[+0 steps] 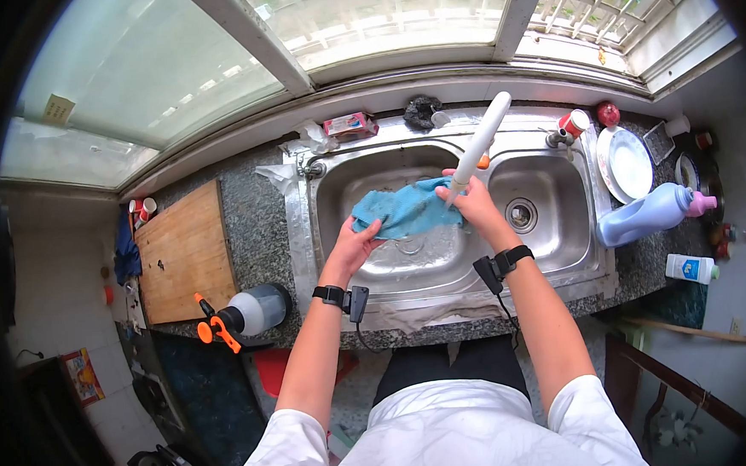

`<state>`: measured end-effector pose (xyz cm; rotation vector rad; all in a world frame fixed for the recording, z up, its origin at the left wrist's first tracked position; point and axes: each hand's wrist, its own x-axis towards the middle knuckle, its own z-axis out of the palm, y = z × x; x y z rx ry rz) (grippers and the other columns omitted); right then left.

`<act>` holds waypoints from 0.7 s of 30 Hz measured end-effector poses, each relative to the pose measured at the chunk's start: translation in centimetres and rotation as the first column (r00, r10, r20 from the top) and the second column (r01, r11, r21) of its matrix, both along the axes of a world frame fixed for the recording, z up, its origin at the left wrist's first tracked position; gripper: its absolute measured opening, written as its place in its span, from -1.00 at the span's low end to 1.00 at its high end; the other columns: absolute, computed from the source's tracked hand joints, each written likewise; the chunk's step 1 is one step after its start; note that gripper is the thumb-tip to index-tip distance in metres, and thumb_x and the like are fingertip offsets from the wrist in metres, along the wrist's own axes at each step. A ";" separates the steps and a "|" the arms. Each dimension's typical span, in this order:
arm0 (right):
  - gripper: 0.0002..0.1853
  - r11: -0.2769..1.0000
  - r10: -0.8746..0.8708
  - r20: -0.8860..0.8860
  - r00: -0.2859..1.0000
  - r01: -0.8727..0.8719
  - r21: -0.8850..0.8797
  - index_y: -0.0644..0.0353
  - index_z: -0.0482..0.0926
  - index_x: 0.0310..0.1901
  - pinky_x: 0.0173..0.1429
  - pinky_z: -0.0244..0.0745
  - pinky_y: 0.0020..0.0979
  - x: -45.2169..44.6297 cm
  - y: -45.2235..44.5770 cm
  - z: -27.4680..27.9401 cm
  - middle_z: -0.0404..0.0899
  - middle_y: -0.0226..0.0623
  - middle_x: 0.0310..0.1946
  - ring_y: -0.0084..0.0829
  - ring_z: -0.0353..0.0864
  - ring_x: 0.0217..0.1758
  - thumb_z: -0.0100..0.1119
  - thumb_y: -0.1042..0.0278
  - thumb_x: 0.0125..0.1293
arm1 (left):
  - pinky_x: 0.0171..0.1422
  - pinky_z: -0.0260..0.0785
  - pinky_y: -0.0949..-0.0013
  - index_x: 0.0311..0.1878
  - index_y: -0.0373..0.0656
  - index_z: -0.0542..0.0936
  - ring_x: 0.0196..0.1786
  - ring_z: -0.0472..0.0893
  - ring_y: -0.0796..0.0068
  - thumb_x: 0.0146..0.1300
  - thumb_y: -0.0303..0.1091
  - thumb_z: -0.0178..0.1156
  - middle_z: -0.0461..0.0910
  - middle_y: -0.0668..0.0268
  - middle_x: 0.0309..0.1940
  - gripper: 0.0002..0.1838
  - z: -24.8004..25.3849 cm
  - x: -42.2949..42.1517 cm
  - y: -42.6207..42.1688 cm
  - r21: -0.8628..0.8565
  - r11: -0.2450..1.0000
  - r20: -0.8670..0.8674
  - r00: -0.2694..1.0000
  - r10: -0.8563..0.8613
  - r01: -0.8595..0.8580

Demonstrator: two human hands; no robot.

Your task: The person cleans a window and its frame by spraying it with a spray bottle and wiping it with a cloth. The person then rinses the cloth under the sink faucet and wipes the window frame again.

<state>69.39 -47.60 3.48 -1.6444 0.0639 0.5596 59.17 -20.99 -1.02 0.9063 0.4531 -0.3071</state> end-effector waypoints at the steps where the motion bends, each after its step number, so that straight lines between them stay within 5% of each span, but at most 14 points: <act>1: -0.55 1.000 -0.001 0.001 1.000 0.001 0.019 0.16 0.49 0.26 0.20 0.40 -0.41 -0.1 -0.1 -0.3 0.57 -0.35 0.06 -0.50 0.51 0.10 0.29 0.26 0.39 | 0.19 0.61 0.16 0.31 -0.21 0.37 0.15 0.64 0.31 0.36 -0.46 0.27 0.57 0.22 0.15 -0.51 -0.4 -0.1 0.2 -0.012 1.000 0.013 1.000 -0.002 0.003; 9: -0.54 0.980 -0.136 0.114 0.984 0.116 0.163 0.14 0.38 0.40 0.23 0.35 -0.52 0.4 -1.9 -0.3 0.51 -0.45 0.04 -0.63 0.45 0.05 0.09 0.33 0.52 | 0.36 0.42 0.12 0.38 -0.16 0.32 0.22 0.57 0.25 0.21 -0.81 0.03 0.49 0.16 0.26 -0.35 -0.9 0.9 -2.0 -0.125 0.992 0.002 1.000 -0.025 0.025; 12: -0.60 0.960 -0.086 0.022 0.996 0.077 0.268 0.10 0.41 0.35 0.22 0.33 -0.53 -0.2 -1.4 1.2 0.48 -0.46 0.00 -0.65 0.42 0.02 0.05 0.30 0.54 | 0.38 0.37 0.12 0.39 -0.14 0.33 0.22 0.56 0.27 0.25 -0.71 -0.01 0.49 0.15 0.25 -0.39 -1.0 2.0 -4.5 -0.280 0.959 0.035 0.999 -0.031 0.040; 14: -0.67 0.981 0.003 -0.062 0.998 0.009 0.194 0.05 0.41 0.27 0.14 0.38 -0.51 -0.8 -0.5 0.1 0.47 -0.47 -0.07 -0.65 0.42 -0.01 0.02 0.30 0.54 | 0.36 0.36 0.19 0.37 -0.09 0.37 0.23 0.55 0.33 0.37 -0.44 0.08 0.52 0.18 0.23 -0.51 0.3 2.8 -6.5 -0.629 0.777 -0.097 0.994 -0.059 -0.015; 15: -0.70 0.977 0.032 -0.087 0.996 -0.013 0.215 0.03 0.40 0.24 0.08 0.41 -0.52 -1.4 0.4 -0.2 0.48 -0.47 -0.09 -0.65 0.44 -0.04 0.02 0.31 0.54 | 0.29 0.39 0.29 0.32 -0.05 0.43 0.21 0.55 0.41 0.42 -0.15 0.18 0.57 0.26 0.15 -0.53 1.0 3.0 -7.7 -0.605 0.795 -0.066 0.991 -0.115 0.052; 18: -0.68 0.922 0.297 -0.055 0.953 -0.272 0.275 0.01 0.36 0.26 -0.16 0.49 -0.50 -1.9 0.7 -0.4 0.50 -0.46 -0.10 -0.63 0.50 -0.16 -0.02 0.33 0.53 | 0.12 0.48 0.29 0.21 -0.03 0.48 0.09 0.58 0.50 0.39 0.02 0.24 0.60 0.37 0.02 -0.54 1.1 3.5 -11.4 -0.360 0.928 0.032 0.996 -0.088 0.094; 19: -0.66 0.951 0.282 -0.197 0.939 -0.247 0.185 0.04 0.39 0.25 -0.28 0.53 -0.44 -1.7 0.6 0.8 0.57 -0.36 -0.15 -0.56 0.57 -0.28 -0.07 0.43 0.48 | -0.10 0.54 0.31 0.12 0.01 0.48 -0.08 0.61 0.56 0.39 -0.01 0.26 0.59 0.43 -0.10 -0.61 0.4 3.7 -11.8 -0.272 0.955 -0.030 0.991 -0.129 0.116; 20: -0.66 0.954 0.271 -0.189 0.944 -0.236 0.187 0.04 0.39 0.25 -0.28 0.53 -0.44 -1.4 0.0 1.2 0.57 -0.36 -0.15 -0.56 0.57 -0.28 -0.07 0.43 0.48 | -0.10 0.54 0.31 0.12 0.01 0.48 -0.08 0.61 0.56 0.39 -0.01 0.26 0.59 0.43 -0.10 -0.61 -0.3 3.9 -12.3 -0.268 0.955 -0.022 0.990 -0.142 0.131; 21: -0.62 0.953 0.297 -0.047 0.954 -0.299 -0.041 0.04 0.42 0.25 -0.28 0.56 -0.35 -1.1 -0.8 1.4 0.61 -0.25 -0.20 -0.46 0.62 -0.32 -0.10 0.48 0.42 | -0.21 0.54 0.34 0.11 -0.01 0.46 -0.17 0.61 0.56 0.40 -0.06 0.26 0.58 0.41 -0.12 -0.63 -0.7 4.2 -13.0 -0.174 0.975 -0.031 0.989 -0.143 0.135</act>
